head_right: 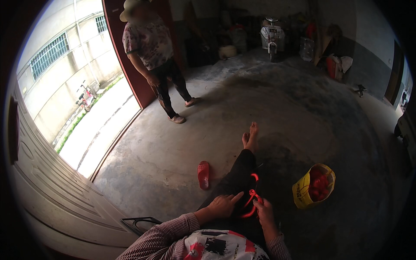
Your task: Manual weaving of a red net around a square plastic frame.
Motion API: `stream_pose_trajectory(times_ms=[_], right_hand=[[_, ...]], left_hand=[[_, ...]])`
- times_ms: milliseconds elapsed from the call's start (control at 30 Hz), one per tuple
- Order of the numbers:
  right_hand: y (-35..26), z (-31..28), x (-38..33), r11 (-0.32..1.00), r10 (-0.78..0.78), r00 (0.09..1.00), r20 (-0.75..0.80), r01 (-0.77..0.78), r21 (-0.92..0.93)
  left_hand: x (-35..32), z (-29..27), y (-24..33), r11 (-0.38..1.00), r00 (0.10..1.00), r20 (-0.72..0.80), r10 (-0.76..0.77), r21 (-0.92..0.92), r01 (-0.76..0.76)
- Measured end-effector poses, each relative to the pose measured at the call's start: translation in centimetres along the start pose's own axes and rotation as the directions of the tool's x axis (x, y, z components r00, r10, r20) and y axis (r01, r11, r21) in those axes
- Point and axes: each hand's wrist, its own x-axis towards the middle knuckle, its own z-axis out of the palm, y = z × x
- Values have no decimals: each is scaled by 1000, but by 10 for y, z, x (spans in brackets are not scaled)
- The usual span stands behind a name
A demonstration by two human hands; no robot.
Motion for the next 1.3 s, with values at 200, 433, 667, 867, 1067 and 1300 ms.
stream_pose_trajectory(times_ms=[200, 433, 667, 867, 1067, 1300], right_hand=[[-4, 3, -1, 1000, -8, 1000, -25, 8, -21], [-2, 2, 0, 1000, 1, 1000, -7, -1, 17], [-3, 4, -2, 1000, -3, 1000, -23, 3, 0], [-2, 2, -1, 1000, -8, 1000, -22, 8, 12], [-9, 6, -5, 1000, -1, 1000, -17, 1, -8], [-6, 4, -4, 1000, -11, 1000, -6, 11, -13]], left_hand=[[2, 1, -1, 1000, 1000, 1, 1, 6, -1], [2, -1, 0, 1000, 1000, -2, -11, -5, 11], [0, 1, -1, 1000, 1000, -12, -5, 1, 5], [2, -1, 0, 1000, 1000, -1, -10, -10, 10], [2, 3, -3, 1000, 1000, 0, -12, 4, 12], [1, 1, -2, 1000, 1000, -9, -7, 7, 7]])
